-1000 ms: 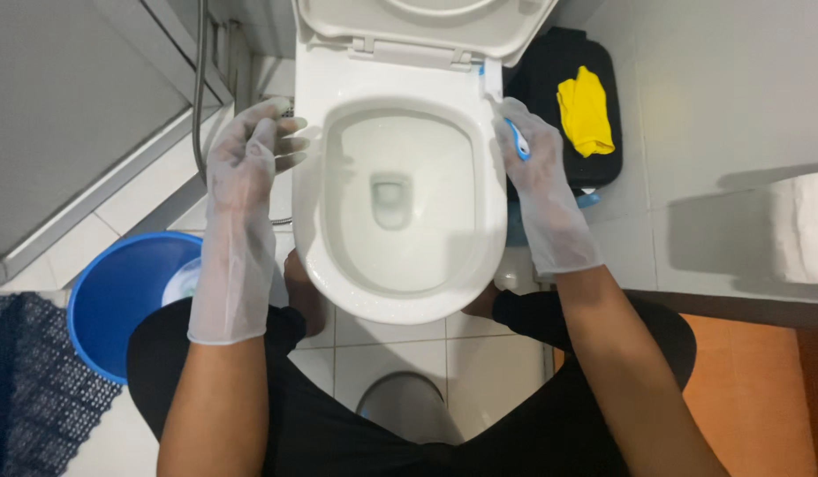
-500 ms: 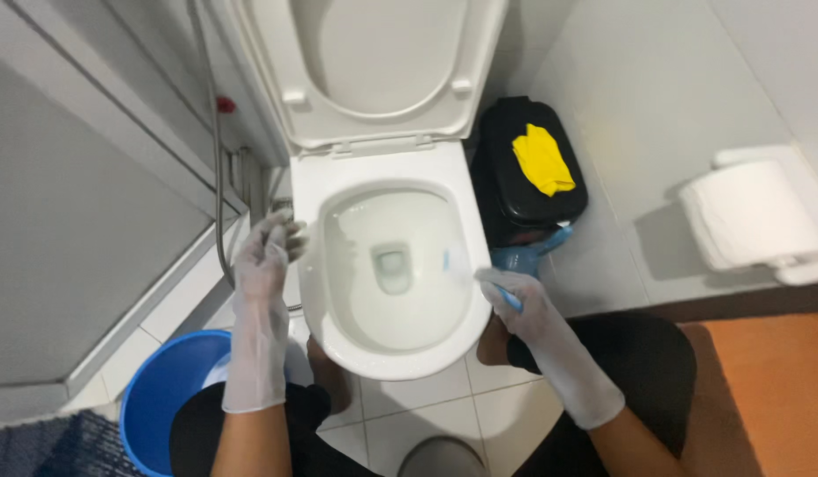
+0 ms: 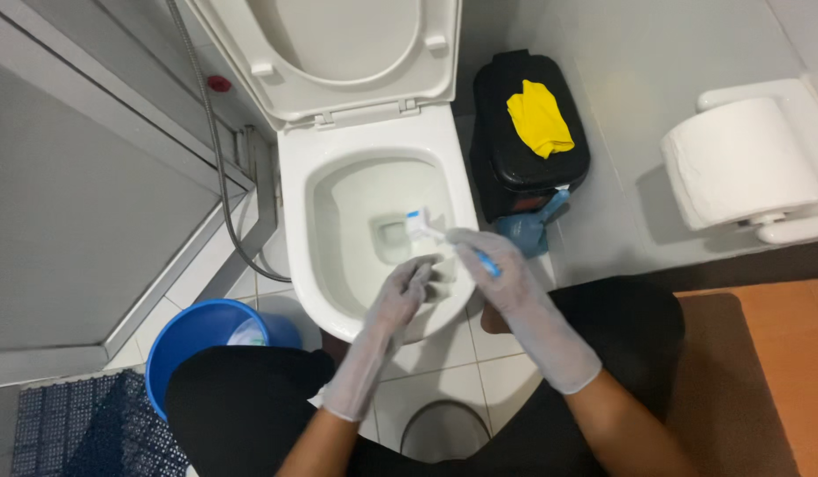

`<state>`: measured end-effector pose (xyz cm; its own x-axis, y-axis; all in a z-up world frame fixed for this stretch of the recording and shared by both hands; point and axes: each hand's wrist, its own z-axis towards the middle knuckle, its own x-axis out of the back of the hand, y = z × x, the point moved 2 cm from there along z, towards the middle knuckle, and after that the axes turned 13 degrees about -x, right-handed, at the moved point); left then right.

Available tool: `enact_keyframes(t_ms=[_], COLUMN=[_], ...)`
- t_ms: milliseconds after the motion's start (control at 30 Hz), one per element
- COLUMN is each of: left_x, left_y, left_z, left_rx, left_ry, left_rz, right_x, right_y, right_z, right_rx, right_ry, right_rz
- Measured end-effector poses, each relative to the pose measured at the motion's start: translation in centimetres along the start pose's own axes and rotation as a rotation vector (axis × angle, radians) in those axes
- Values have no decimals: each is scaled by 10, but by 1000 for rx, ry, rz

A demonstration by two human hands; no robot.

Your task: The person scrubs the inside of a white toilet bowl using a blue and white brush while wearing white gloves. They repeatedly dip the brush into a blue bucket filled with water and cleaning solution to rinse it before continuing to scrub the bowl's interior surfaces.

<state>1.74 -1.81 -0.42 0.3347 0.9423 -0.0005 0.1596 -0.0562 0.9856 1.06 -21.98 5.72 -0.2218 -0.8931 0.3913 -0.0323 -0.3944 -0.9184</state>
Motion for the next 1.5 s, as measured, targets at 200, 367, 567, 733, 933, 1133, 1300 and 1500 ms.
enact_keyframes(t_ms=[200, 367, 567, 733, 933, 1133, 1300, 1500], left_x=[-47, -46, -43, -34, -33, -22, -31, -43], left_y=[9, 18, 34, 27, 33, -21, 20, 56], left_z=[17, 20, 20, 19, 10, 27, 10, -9], left_rx=[100, 149, 95, 30, -49, -114, -108, -89], left_ry=[260, 399, 369, 375, 328, 269, 273, 214], left_rz=[-58, -276, -270, -239, -202, -96, -114, -160], right_x=[0, 1, 8, -3, -3, 7, 13, 17], right_y=[-44, -36, -46, -42, -45, -45, -22, -7], right_z=[-16, -27, -35, -39, -44, -39, -32, -20], right_rx=[267, 166, 120, 188, 209, 102, 15, -40], right_ry=[-177, -240, -366, -435, -477, -499, -350, -117], right_rz=[-84, -188, -413, -514, -552, -403, -228, -160])
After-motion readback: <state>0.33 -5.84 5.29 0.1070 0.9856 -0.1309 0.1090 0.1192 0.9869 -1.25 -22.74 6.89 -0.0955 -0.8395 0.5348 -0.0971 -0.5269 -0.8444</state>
